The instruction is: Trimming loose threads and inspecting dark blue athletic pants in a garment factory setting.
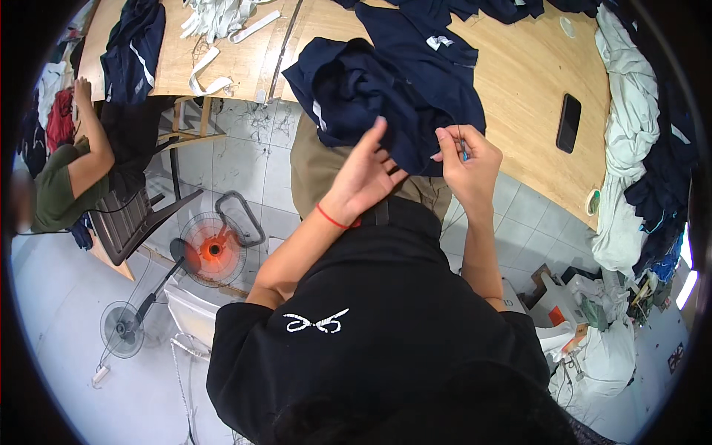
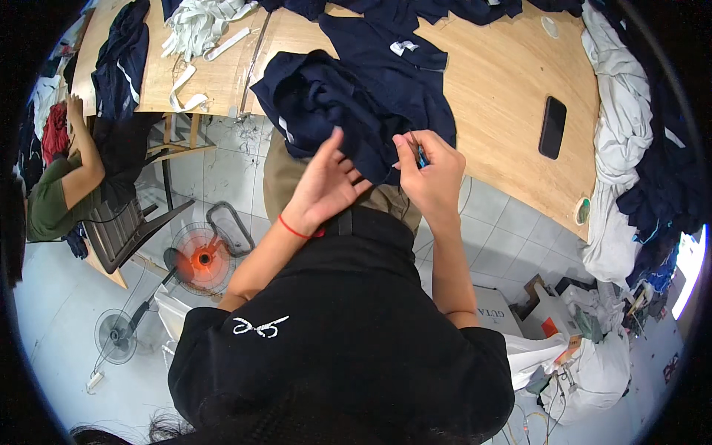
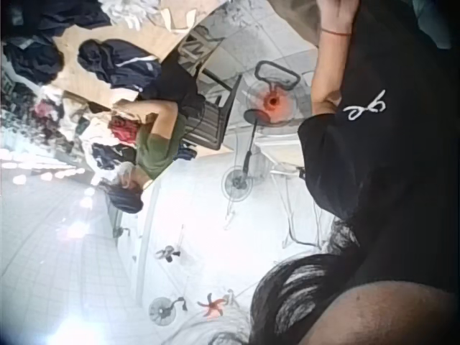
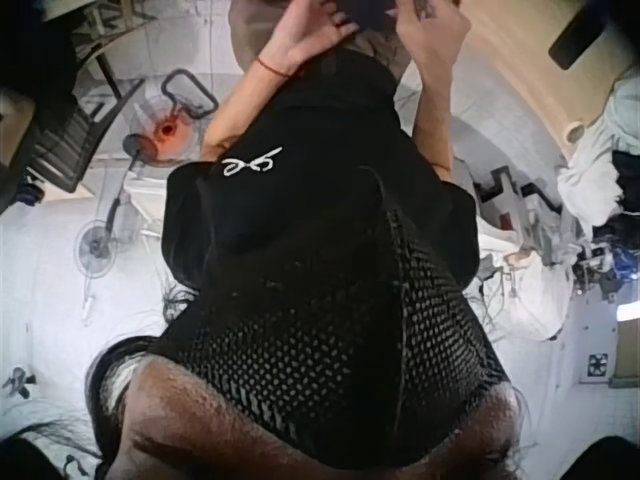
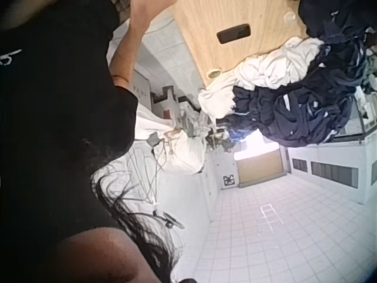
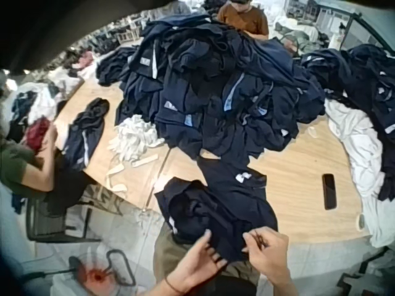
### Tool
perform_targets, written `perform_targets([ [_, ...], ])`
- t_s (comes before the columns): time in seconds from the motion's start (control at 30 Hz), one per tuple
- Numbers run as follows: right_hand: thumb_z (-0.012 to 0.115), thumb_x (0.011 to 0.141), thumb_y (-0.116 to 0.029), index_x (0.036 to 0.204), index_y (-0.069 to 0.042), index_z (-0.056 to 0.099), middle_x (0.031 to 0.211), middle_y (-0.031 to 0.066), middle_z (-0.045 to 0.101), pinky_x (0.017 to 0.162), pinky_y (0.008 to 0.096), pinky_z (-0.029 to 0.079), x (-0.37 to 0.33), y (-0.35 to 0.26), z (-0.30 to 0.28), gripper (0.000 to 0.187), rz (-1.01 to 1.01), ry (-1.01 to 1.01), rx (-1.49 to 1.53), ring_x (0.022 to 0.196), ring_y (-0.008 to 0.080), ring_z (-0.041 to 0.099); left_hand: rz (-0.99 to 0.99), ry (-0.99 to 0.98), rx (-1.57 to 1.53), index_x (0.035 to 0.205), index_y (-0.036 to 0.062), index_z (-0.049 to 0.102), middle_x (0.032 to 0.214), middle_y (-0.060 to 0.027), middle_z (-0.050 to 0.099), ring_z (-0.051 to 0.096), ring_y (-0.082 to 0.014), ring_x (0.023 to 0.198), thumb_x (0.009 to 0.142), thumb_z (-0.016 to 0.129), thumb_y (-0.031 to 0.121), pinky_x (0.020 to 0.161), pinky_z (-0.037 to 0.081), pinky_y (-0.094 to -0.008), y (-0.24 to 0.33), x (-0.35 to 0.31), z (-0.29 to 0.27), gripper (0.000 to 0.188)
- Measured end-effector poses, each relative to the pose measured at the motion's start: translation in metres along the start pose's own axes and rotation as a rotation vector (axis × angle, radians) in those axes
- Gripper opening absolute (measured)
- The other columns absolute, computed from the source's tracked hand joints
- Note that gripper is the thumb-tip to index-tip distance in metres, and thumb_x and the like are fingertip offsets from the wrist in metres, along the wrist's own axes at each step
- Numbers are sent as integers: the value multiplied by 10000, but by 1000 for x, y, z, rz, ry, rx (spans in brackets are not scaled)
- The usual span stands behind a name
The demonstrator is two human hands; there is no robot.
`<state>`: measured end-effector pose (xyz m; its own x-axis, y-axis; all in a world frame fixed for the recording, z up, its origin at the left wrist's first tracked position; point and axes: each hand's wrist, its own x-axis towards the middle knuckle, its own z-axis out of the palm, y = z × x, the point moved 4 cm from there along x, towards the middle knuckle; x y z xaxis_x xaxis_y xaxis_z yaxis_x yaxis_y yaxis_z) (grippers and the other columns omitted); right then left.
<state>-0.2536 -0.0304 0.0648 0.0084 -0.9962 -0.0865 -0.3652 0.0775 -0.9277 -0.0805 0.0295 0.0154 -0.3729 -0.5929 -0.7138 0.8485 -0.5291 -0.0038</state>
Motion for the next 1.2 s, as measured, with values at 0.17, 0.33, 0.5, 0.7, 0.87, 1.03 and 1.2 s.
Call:
perform_targets([
  [0.17,755,982,-66,900,57,713,735,53,692,549,248,524,-3,-11,-1,155,100,42,-13,637,74,653,164,-322,71,1402,106,638,1516,-81,607,562,-254,1400,1089,623,363,1190,428,-461,12,20,14,406],
  [0.33,724,1006,-69,953,35,739,744,28,683,571,248,489,-1,-1,-11,117,146,-74,-77,633,73,641,368,-469,-64,1382,88,666,1578,-186,539,438,-377,1516,1128,505,398,1285,272,-569,60,-9,47,432],
  [0.5,715,984,-8,1086,6,771,928,49,780,575,232,419,6,-21,-24,118,-13,-107,148,619,46,591,458,-592,-28,1374,74,603,1499,-191,576,446,-399,1502,1106,552,270,1246,322,-643,77,-31,52,337],
  [0.7,827,842,22,1193,-7,758,1049,97,795,697,279,514,25,-76,2,358,-216,-304,76,785,151,674,480,-615,67,1494,76,454,1166,-97,640,590,-360,1354,985,643,-34,1145,478,-626,69,-31,32,554],
  [0.87,861,790,44,1022,-2,766,899,74,731,654,260,477,18,-47,7,255,-227,-259,9,730,129,639,625,-425,122,1416,66,440,1150,-115,640,697,-294,1173,897,666,-170,1039,586,-521,60,-40,48,614],
  [1.03,827,707,131,914,-32,745,868,100,716,544,261,429,-5,-56,-10,276,-493,230,-119,633,147,589,664,-473,268,1507,56,378,1329,-160,616,679,-304,1225,893,656,-214,1065,575,-488,60,-25,33,726],
  [1.2,831,670,117,945,-32,701,872,83,591,495,323,391,-31,-74,-10,338,-919,255,-149,573,202,524,714,-306,240,1533,68,349,1377,-163,602,665,-310,1249,903,639,-232,1071,572,-470,50,-26,50,755],
])
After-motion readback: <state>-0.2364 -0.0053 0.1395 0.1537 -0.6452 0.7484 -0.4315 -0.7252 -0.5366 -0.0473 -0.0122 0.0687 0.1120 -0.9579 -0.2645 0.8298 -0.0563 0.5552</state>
